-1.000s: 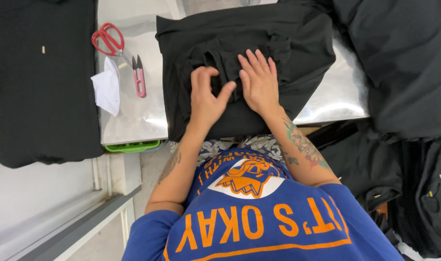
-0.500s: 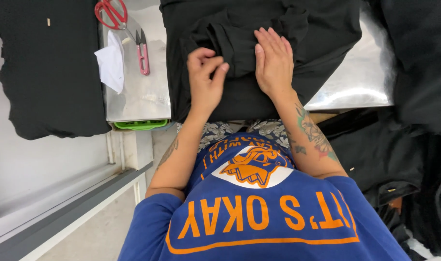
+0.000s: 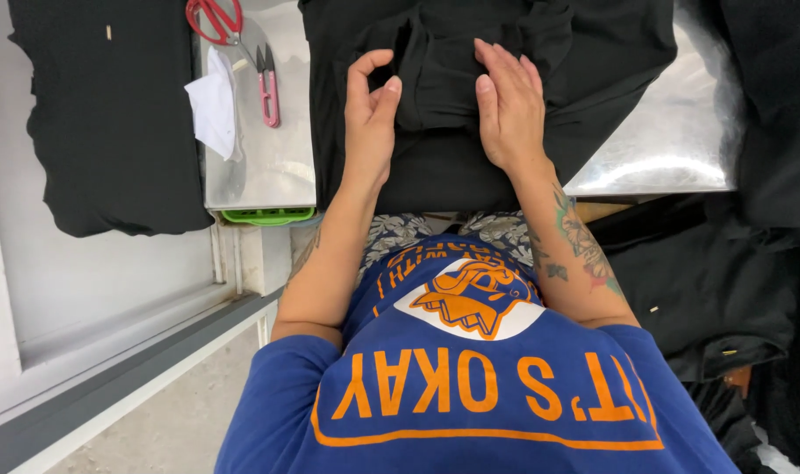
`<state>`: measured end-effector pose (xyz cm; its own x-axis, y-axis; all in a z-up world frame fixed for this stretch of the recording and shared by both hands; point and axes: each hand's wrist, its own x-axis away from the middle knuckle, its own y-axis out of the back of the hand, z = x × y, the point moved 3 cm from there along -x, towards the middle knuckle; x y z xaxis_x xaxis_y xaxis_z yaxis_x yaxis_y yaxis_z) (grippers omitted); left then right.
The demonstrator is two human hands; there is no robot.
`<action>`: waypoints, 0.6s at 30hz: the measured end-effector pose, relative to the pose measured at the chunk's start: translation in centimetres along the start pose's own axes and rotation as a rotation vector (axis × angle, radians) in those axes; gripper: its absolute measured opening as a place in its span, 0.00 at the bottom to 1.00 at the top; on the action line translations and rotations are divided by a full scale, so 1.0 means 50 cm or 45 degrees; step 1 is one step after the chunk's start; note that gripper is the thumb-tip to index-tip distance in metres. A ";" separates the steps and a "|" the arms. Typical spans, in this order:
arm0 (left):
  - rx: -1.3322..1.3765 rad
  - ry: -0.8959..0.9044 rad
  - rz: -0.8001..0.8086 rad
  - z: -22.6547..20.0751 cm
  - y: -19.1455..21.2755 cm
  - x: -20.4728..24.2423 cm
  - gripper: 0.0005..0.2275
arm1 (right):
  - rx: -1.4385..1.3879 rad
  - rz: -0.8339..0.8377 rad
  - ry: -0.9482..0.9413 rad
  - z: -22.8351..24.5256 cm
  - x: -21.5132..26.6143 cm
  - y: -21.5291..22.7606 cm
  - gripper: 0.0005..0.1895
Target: Folding black garments, trimming loose threads with snips, and stacking them on a work table.
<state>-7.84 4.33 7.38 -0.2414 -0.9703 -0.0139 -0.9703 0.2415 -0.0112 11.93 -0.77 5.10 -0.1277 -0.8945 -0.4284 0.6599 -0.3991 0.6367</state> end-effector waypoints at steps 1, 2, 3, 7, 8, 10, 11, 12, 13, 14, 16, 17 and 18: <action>0.018 -0.019 0.019 0.000 -0.001 0.001 0.11 | 0.007 0.009 -0.002 0.002 -0.001 0.000 0.27; 0.037 -0.040 0.041 0.000 -0.002 0.001 0.11 | 0.016 0.015 -0.005 0.004 -0.003 0.001 0.28; 0.037 -0.039 0.039 -0.002 -0.002 0.003 0.11 | 0.015 0.017 -0.005 0.008 -0.003 0.002 0.28; 0.069 -0.018 0.032 -0.005 -0.002 0.004 0.11 | -0.081 -0.035 0.029 0.022 -0.006 0.015 0.29; 0.075 -0.018 0.033 -0.005 0.000 0.005 0.11 | -0.116 -0.051 0.051 0.027 -0.005 0.017 0.28; 0.031 -0.101 0.065 -0.011 0.002 0.010 0.12 | -0.105 -0.044 0.072 0.030 -0.003 0.019 0.26; -0.017 -0.182 0.098 -0.015 0.003 0.013 0.14 | -0.096 -0.038 0.090 0.032 -0.002 0.019 0.25; -0.013 -0.181 0.095 -0.016 0.006 0.019 0.14 | -0.094 -0.034 0.092 0.036 -0.002 0.021 0.25; -0.073 -0.231 0.123 -0.018 0.008 0.026 0.14 | -0.091 -0.057 0.156 0.042 -0.001 0.024 0.24; -0.133 -0.281 0.150 -0.021 0.010 0.032 0.15 | -0.089 -0.079 0.221 0.049 0.000 0.026 0.24; -0.166 -0.347 0.148 -0.013 0.018 0.035 0.15 | -0.076 -0.080 0.274 0.057 -0.004 0.027 0.23; -0.203 -0.415 0.151 -0.011 0.021 0.038 0.16 | -0.065 -0.086 0.324 0.063 -0.006 0.028 0.23; -0.199 -0.418 0.145 -0.005 0.024 0.040 0.16 | -0.063 -0.082 0.330 0.072 -0.009 0.030 0.23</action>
<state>-9.47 2.68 7.61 -0.3549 -0.8763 -0.3258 -0.9342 0.3185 0.1609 10.29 -1.69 8.54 0.0188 -0.7835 -0.6211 0.6926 -0.4378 0.5733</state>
